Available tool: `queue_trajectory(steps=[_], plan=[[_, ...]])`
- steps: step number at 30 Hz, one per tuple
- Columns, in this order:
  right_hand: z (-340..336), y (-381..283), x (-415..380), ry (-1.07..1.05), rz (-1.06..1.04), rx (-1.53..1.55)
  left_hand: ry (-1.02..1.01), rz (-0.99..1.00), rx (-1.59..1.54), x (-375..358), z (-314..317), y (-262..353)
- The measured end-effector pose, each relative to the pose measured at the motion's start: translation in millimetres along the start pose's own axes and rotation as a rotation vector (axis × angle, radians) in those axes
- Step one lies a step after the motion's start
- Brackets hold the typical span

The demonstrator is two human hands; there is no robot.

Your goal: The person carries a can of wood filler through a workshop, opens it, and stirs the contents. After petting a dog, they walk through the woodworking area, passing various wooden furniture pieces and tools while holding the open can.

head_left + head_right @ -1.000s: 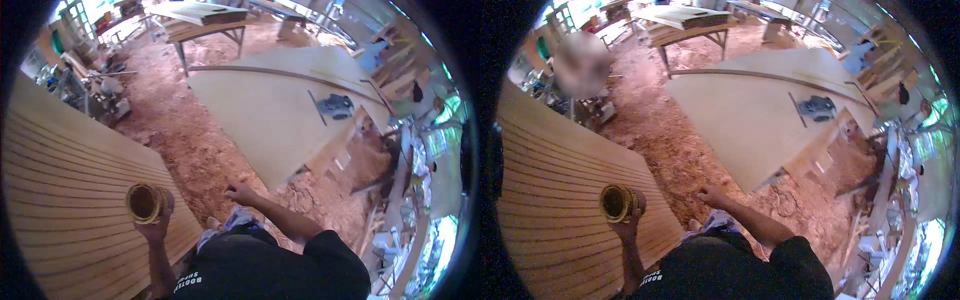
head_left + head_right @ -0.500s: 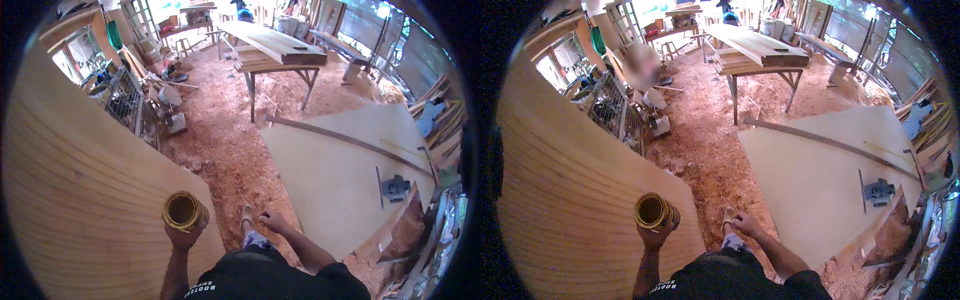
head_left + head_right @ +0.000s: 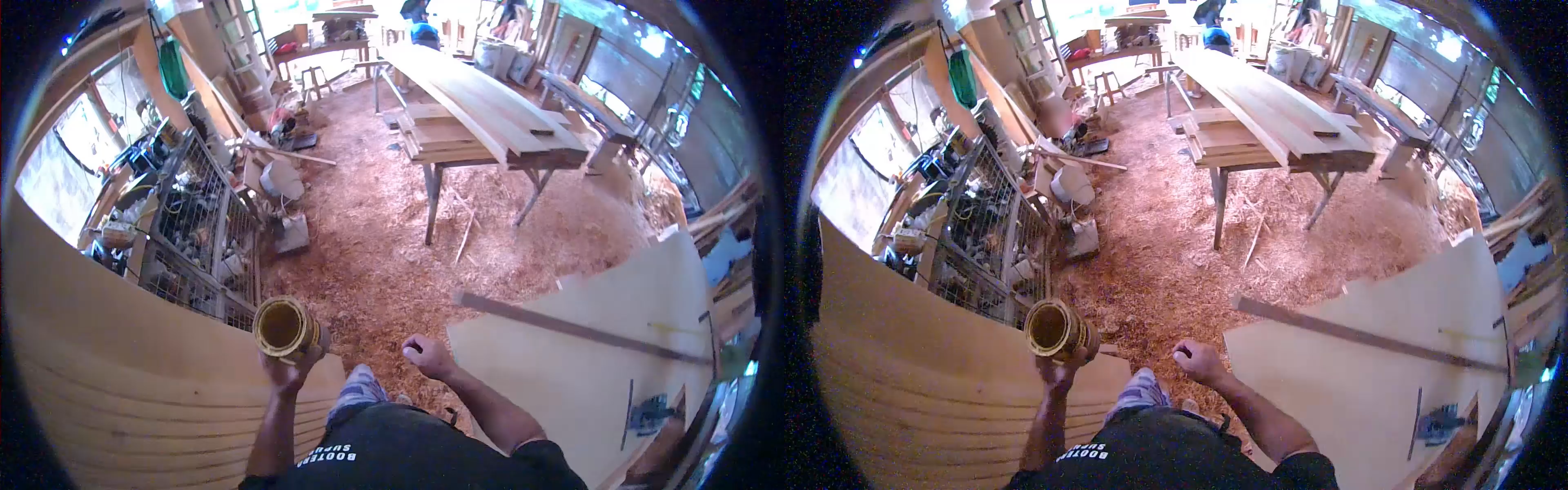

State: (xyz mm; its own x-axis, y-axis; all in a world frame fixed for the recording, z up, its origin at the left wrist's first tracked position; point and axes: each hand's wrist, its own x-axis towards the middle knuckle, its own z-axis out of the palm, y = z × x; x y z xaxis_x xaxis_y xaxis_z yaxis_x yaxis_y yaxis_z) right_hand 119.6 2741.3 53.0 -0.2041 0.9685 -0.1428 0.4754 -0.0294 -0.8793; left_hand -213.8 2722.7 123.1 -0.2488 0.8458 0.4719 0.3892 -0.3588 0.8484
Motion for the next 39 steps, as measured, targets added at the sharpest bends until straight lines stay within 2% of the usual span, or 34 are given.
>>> queue_trajectory(steps=[2, 7, 9, 10, 11, 13, 16, 20, 22, 24, 28, 31, 32, 35, 36, 37, 39], plan=[[-4, -3, 47, -0.041, -0.010, -0.033, -0.013, -0.002, 0.206, 38, 17, -32], [-25, 7, 199, -0.122, -0.302, -0.182, 0.064, -0.089, 0.021, 156, 75, -81], [-34, 21, 268, -0.143, -0.192, -0.238, 0.007, -0.083, -0.018, 220, 92, -91], [-41, 27, 310, -0.145, -0.141, -0.267, 0.038, -0.108, -0.076, 239, 105, -137], [-48, 35, 346, -0.108, -0.066, -0.285, 0.002, -0.097, -0.160, 271, 115, -134], [-55, 53, 406, -0.069, 0.088, -0.318, -0.034, -0.081, -0.032, 329, 128, -159], [-63, 68, 488, 0.000, 0.135, -0.326, -0.063, -0.061, -0.110, 415, 150, -190], [-60, 92, 586, -0.031, 0.201, -0.309, -0.104, -0.012, -0.077, 520, 176, -220], [-61, 88, 637, -0.050, 0.257, -0.321, -0.117, -0.029, -0.164, 567, 194, -244], [-65, 77, 689, -0.033, 0.221, -0.318, -0.116, -0.095, -0.150, 610, 211, -267], [-75, 68, 824, -0.058, 0.172, -0.190, -0.094, -0.043, -0.058, 702, 253, -319], [-88, 60, 942, -0.105, 0.143, -0.045, -0.098, -0.081, -0.195, 776, 288, -343], [-88, 64, 985, -0.093, 0.055, -0.035, -0.128, -0.096, -0.205, 802, 296, -347], [-96, 54, 1101, -0.147, 0.119, -0.012, 0.079, -0.232, -0.212, 867, 334, -336], [-100, 50, 1136, -0.228, 0.183, 0.127, 0.060, -0.182, -0.144, 887, 339, -357], [-110, 41, 1167, -0.231, 0.203, 0.110, 0.044, -0.131, -0.077, 906, 343, -378], [-126, 13, 1223, -0.230, 0.231, 0.078, -0.012, -0.167, -0.103, 956, 358, -381]])
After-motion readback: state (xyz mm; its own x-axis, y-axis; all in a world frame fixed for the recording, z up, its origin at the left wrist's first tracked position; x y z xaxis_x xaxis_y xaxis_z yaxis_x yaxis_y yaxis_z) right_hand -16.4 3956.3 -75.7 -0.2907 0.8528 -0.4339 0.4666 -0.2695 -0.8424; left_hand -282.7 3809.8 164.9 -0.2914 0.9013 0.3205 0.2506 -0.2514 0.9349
